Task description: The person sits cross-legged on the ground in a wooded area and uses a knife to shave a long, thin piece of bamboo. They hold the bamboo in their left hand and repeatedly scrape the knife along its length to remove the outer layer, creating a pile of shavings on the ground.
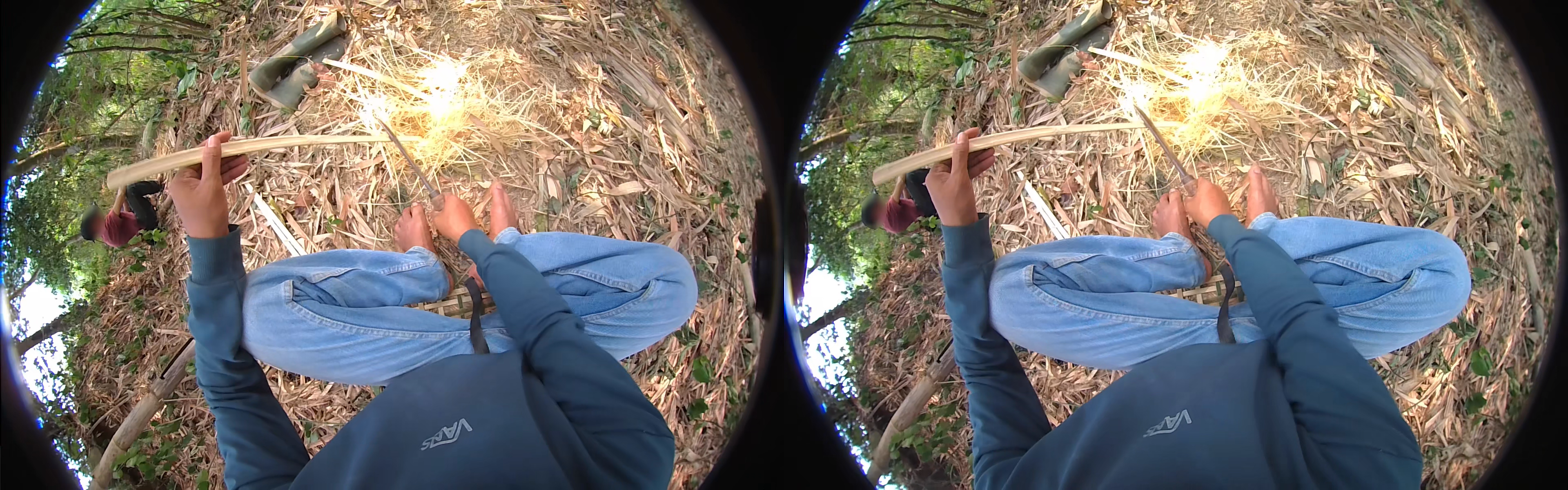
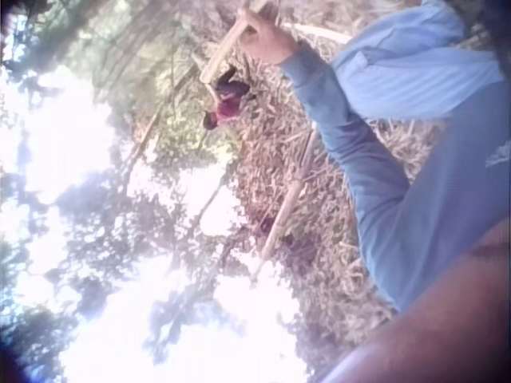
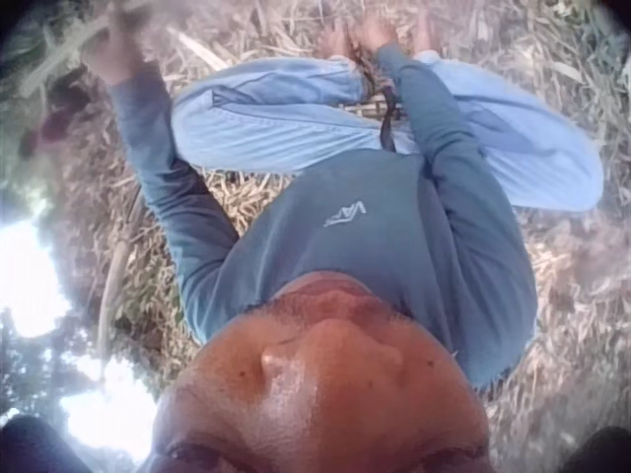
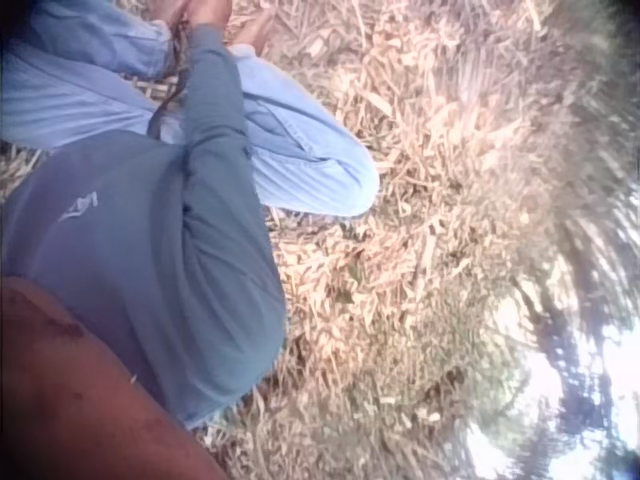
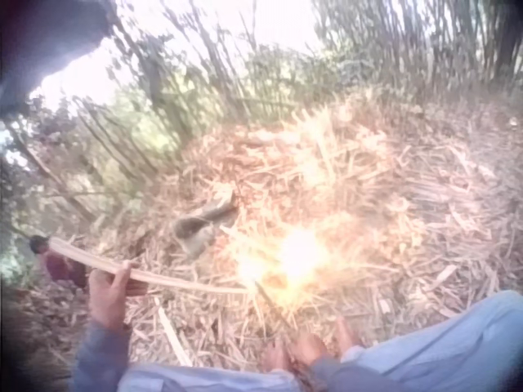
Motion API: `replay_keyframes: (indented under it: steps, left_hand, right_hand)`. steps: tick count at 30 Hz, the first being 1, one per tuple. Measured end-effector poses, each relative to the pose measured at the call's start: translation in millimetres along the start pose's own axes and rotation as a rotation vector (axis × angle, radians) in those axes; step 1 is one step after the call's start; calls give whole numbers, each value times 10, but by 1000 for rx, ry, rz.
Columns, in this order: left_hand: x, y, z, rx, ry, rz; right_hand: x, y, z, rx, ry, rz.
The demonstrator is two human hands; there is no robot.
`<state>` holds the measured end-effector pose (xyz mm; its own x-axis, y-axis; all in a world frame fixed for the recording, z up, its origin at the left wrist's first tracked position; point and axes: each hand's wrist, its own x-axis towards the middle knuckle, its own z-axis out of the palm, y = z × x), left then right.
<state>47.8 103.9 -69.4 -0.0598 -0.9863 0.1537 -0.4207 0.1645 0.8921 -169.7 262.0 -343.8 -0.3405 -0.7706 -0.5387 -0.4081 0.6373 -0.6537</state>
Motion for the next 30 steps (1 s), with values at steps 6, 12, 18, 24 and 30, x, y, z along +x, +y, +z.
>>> replay_keyframes:
  steps: [6, 12, 18, 24, 30]
  left_hand:
    - [16, -4, 16, -43, -21, 29]
    - [29, 18, 9, -18, 5, 0]
    - [-3, 7, 2, -30, 27, 15]
    - [24, 7, -10, -61, -3, 9]
    - [2, -15, 15, -7, 31, -50]
  right_hand:
    - [-7, 17, -71, 40, -42, -223]
    - [-7, 50, -114, 85, -66, -175]
    - [28, 147, -66, -47, -32, -118]
    - [108, 178, -18, -21, -69, -305]
    - [69, 50, -119, 86, -147, -87]
